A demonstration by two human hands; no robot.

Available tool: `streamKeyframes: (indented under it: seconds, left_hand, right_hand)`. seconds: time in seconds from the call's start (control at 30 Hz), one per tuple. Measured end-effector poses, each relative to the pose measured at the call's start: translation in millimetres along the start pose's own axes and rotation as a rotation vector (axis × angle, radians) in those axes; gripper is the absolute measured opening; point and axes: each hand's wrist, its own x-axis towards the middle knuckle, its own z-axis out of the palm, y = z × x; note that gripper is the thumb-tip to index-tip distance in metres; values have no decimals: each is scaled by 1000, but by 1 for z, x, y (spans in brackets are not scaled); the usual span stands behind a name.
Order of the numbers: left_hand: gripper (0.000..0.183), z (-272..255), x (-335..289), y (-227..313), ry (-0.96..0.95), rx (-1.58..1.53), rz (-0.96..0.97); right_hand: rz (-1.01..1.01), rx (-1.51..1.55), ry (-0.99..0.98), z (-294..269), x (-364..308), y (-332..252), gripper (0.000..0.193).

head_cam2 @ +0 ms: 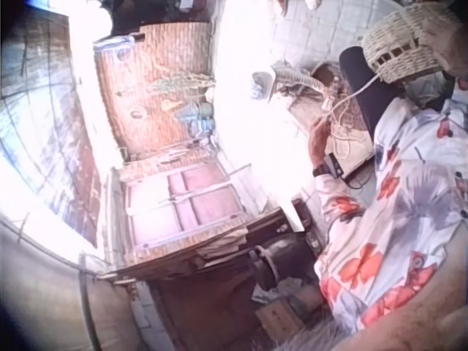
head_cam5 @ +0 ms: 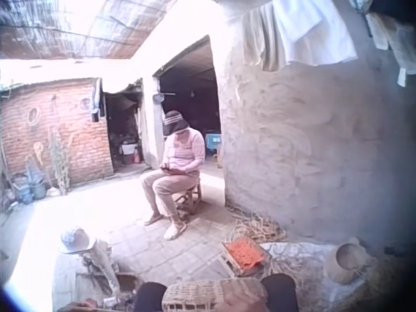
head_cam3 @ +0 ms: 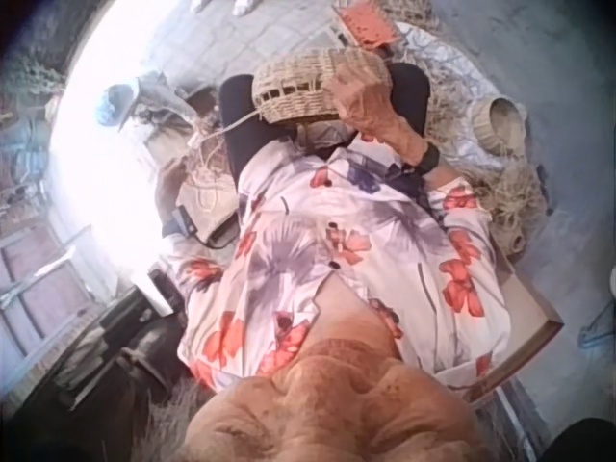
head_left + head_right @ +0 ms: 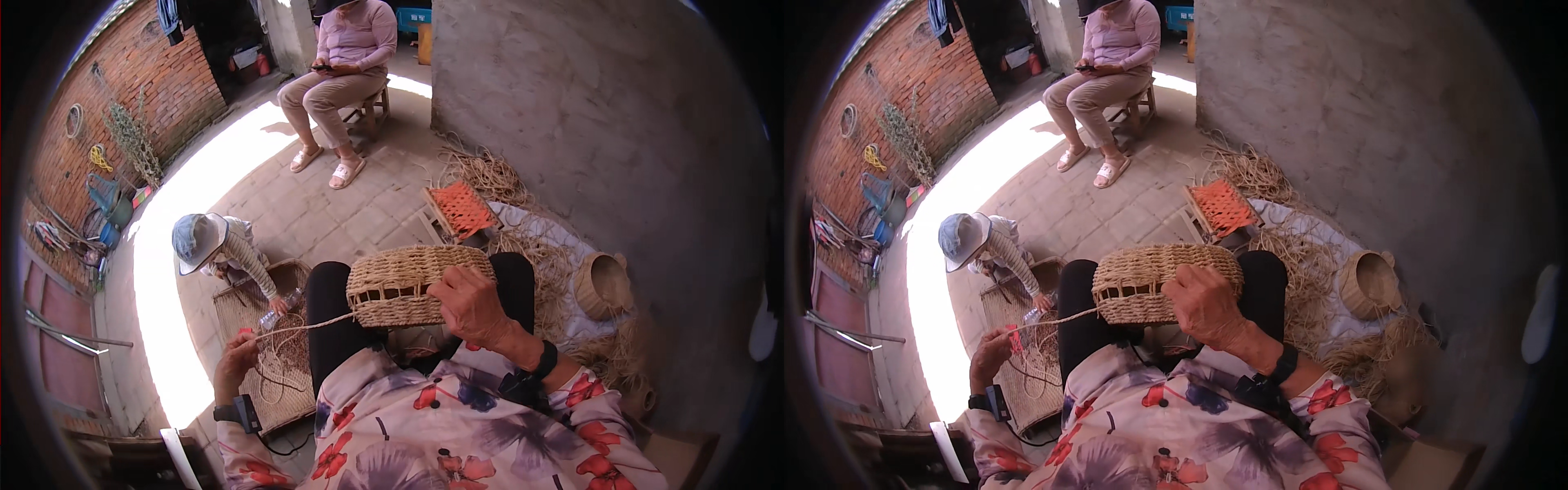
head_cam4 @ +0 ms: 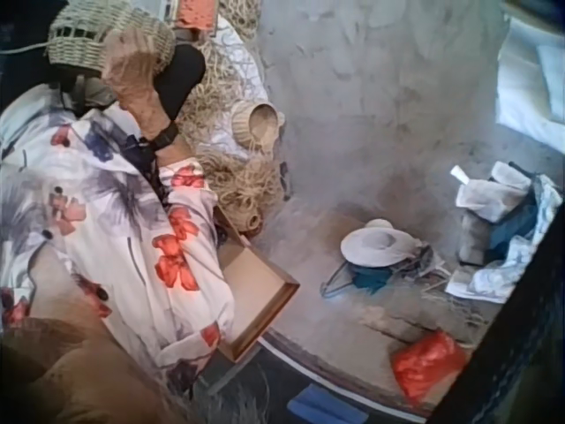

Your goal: The recorder is weaving a basket out of dried straw or plant fiber.

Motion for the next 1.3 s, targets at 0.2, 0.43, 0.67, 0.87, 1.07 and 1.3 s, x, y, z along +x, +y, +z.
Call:
streamKeyframes:
  seconds: [0.2,0.43,0.67,0.87,1.07,1.3]
  left_hand:
    - [16,89,-47,81,-173,361,128]
    - [23,240,-71,117,-845,704,782]
    - [23,245,-60,113,-884,422,532]
    - [16,237,-27,73,-562,-59,244]
    - [17,253,-4,48,-438,79,235]
    - [19,264,6,42,-323,229,344]
  right_hand:
    - [52,152,119,-21,30,-5,39]
    - [-366,885,-87,-21,78,-92,81]
    - [313,1659,-564,0,33,-76,71]
    - [327,885,-200,-25,3,-51,39]
    - [439,665,-137,-24,3,-54,27]
    - [48,24,-15,-28,13,-51,30]
